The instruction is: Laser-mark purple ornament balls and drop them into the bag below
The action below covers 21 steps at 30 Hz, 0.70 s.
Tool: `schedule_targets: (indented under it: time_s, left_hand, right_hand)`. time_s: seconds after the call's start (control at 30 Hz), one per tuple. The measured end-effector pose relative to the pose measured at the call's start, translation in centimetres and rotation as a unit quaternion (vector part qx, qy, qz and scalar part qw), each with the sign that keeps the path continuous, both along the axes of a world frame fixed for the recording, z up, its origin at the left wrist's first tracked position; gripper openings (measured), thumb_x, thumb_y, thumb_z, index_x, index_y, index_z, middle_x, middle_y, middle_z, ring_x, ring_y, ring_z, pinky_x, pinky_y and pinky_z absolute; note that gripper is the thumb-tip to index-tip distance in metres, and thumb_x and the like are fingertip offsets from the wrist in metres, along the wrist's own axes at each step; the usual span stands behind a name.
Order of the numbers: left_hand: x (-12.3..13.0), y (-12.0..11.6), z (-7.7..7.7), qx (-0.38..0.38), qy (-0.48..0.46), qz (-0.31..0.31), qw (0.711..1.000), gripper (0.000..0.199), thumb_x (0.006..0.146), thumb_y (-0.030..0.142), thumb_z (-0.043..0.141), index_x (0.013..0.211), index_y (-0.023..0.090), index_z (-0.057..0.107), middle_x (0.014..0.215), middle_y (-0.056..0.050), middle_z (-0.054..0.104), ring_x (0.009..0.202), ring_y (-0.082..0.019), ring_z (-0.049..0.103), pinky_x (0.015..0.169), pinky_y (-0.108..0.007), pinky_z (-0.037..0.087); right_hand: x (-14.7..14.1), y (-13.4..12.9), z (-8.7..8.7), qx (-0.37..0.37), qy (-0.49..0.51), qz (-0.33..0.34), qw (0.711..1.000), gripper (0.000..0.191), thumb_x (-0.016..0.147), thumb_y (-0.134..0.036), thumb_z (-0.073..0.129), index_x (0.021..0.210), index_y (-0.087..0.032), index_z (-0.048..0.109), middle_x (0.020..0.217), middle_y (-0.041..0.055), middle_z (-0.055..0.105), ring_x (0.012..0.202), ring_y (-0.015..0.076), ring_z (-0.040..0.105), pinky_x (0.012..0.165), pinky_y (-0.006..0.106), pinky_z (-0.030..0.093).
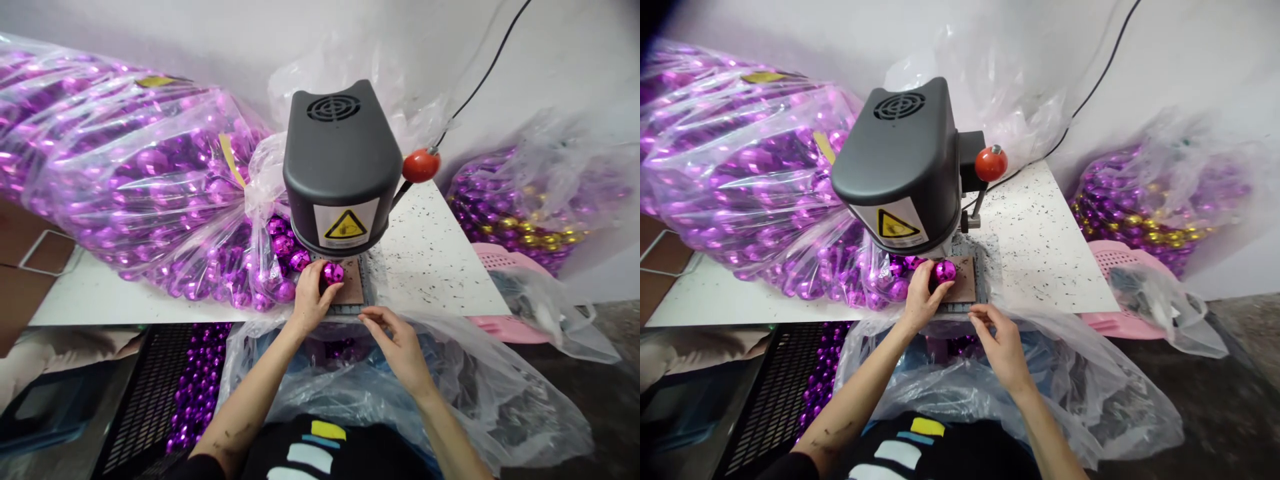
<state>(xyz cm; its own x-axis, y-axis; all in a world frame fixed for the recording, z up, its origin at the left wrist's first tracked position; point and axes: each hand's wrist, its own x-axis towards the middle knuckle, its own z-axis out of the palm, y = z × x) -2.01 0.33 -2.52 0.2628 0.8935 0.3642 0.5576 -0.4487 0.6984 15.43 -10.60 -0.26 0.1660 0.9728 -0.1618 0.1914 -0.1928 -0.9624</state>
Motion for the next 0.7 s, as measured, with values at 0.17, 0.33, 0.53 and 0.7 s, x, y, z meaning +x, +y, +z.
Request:
schedule_targets:
  time_s: [0.17,0.33,0.53,0.7]
  left_hand:
    - [0.4,0.5,-0.6,0.018,0.019,0.001,1.0,0.045,0.085,0.043,0.072,0.119,0.017,0.057,0.121,-0.013,0.058,0.114,-0.028,0.055,0.099,-0.042,0.045]
    - [0.4,0.9,-0.3,-0.042,0.005,-0.029,0.999,0.042,0.086,0.044,0.07,0.118,0.02,0.057,0.116,-0.011,0.062,0.114,-0.028,0.055,0.106,-0.048,0.039]
    - [0.2,1.2,0.2,-0.045,-0.008,-0.065,0.997,0.05,0.086,0.043,0.071,0.126,0.019,0.054,0.124,-0.012,0.062,0.121,-0.029,0.053,0.112,-0.048,0.032]
    - [0.2,1.3,0.0,-0.056,-0.011,-0.072,0.996,0.057,0.085,0.043,0.072,0.133,0.021,0.052,0.126,-0.011,0.062,0.128,-0.03,0.05,0.117,-0.05,0.026]
  right_hand:
    - [1.2,0.2,0.5,0.007,-0.003,-0.01,1.0,0.038,0.083,-0.053,0.062,0.098,-0.018,0.068,0.097,0.0068,0.071,0.089,0.0161,0.067,0.079,0.026,0.053]
    - [3.6,2.3,3.5,0.072,-0.006,-0.091,0.993,0.035,0.083,-0.048,0.066,0.102,-0.019,0.065,0.097,0.0052,0.07,0.093,0.0142,0.067,0.086,0.027,0.053]
    - [4.1,7.8,9.5,0.227,-0.001,-0.169,0.959,0.041,0.085,-0.047,0.065,0.115,-0.02,0.059,0.102,0.0059,0.067,0.089,0.0115,0.065,0.077,0.025,0.054]
    - [3.7,12.4,13.9,0.318,-0.015,-0.147,0.937,0.056,0.088,-0.062,0.052,0.117,-0.015,0.059,0.099,0.0083,0.064,0.071,0.0061,0.056,0.058,0.02,0.045]
